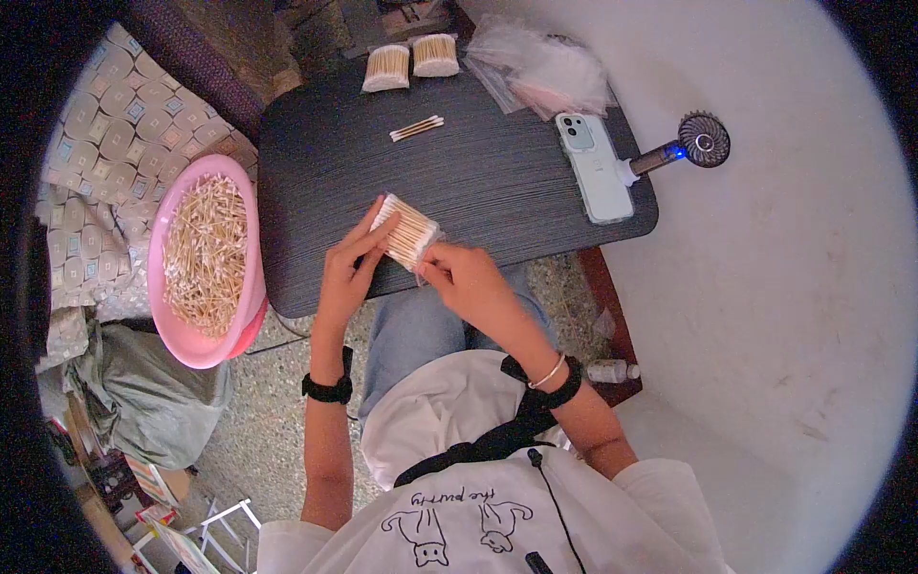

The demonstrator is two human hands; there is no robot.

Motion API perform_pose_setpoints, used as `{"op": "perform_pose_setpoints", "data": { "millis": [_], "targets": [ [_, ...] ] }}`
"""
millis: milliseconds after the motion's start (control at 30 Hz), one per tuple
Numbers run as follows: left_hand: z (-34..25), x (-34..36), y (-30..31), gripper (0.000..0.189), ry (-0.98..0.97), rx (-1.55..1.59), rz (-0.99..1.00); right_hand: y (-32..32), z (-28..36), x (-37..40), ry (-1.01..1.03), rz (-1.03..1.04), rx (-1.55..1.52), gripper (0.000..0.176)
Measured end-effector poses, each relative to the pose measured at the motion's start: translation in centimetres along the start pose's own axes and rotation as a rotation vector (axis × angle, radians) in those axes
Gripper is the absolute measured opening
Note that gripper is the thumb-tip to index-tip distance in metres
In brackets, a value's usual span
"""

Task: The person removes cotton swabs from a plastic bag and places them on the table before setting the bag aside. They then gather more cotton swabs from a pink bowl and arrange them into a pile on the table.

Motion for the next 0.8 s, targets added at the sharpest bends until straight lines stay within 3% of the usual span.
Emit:
{"op": "perform_pose_setpoints", "data": {
  "millis": [133,333,433,533,733,800],
  "targets": [
    [0.1,0.1,-0.2,0.034,-0.02,-0.013,-0.042,0.0,0.9,-0.4,0.099,-0.078,0.093,0.019],
    [0.0,0.1,-0.2,0.033,-0.054,-0.029,-0.142,-0.3,0.7,-0.4,0.017,-0.102,0.088,0.021],
    [0.0,0.3,-0.2,0.031,-0.039,-0.041,-0.172,-0.1,0.0,0.7,-0.076,-0.175,-0.086,0.021],
    [0.3,0.4,-0.4,0.031,-0.025,-0.048,-0.217,1.2,0.3,1.3,-0.064,-0.198,0.083,0.021],
    [0.9,0.2,-0.2,0.034,0.06,0.003,-0.235,0.2,2.0,0.9,0.247,-0.301,0.502,0.013],
    [1.3,0.1,-0.2,0.034,0.045,0.015,-0.248,-0.1,2.1,0.9,0.286,-0.326,0.499,0.011]
  ]
}}
Point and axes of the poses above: each hand's wrist, its own x-axis away from the middle knuckle, its own y-axis out of the back of the hand, z = x × y, the point moved 7 cm from there along -x, towards the middle knuckle, and after that the axes turned 11 degrees about y, right-handed, at the moved point
